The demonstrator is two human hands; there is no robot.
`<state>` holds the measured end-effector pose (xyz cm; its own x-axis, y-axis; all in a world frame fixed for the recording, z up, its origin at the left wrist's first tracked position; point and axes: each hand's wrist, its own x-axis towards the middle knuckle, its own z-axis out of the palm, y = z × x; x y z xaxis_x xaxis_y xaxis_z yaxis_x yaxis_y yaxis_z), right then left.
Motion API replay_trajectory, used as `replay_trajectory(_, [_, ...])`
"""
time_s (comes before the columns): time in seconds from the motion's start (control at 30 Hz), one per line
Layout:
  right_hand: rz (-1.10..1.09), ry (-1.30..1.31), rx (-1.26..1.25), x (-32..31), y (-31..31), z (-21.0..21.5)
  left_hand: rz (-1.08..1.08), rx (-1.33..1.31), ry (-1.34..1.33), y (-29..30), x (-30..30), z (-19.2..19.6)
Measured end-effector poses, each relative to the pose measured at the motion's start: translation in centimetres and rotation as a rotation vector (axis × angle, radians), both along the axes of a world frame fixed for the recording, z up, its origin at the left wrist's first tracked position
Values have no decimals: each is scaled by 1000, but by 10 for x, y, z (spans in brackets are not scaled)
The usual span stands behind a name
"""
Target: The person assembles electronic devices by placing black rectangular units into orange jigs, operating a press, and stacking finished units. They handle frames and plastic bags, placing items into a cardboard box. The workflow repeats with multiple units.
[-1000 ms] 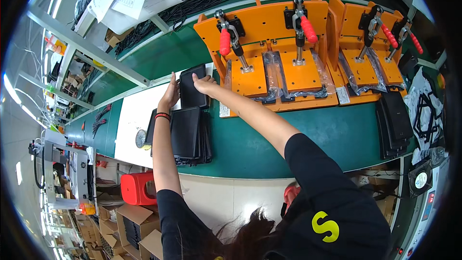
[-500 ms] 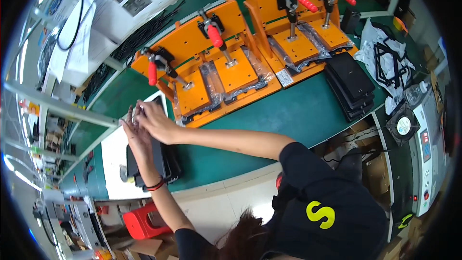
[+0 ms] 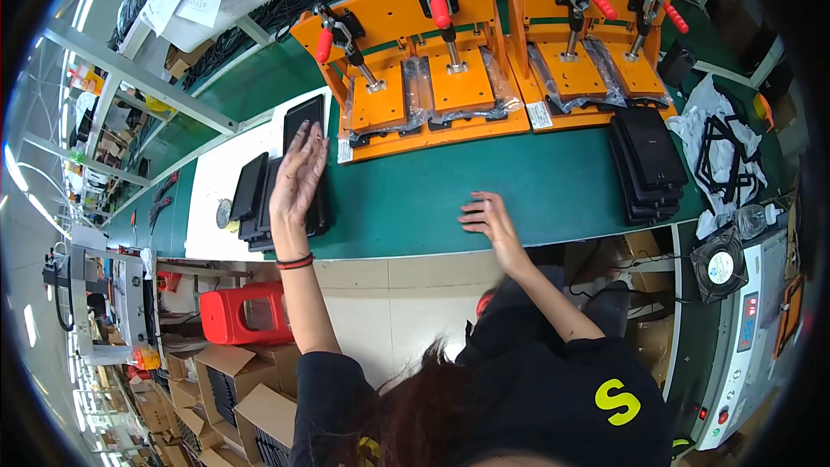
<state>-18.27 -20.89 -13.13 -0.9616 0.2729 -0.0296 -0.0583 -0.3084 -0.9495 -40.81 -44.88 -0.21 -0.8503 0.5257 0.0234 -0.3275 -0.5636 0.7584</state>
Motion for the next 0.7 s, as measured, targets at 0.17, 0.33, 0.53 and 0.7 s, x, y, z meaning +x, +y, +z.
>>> replay_trajectory(0.17, [-14,-23,80,53,18,10,171,-201,-22,16,73,-24])
replay_trajectory(0.33, [-19,-52,135,65,18,13,194,-156,-94,2,130,-31])
replay_trajectory(0.53, [-7,-26,150,67,15,9,327,-247,-149,-42,197,-19])
replay_trajectory(0.7, [24,-14,137,72,13,6,406,-418,-55,-66,242,-15])
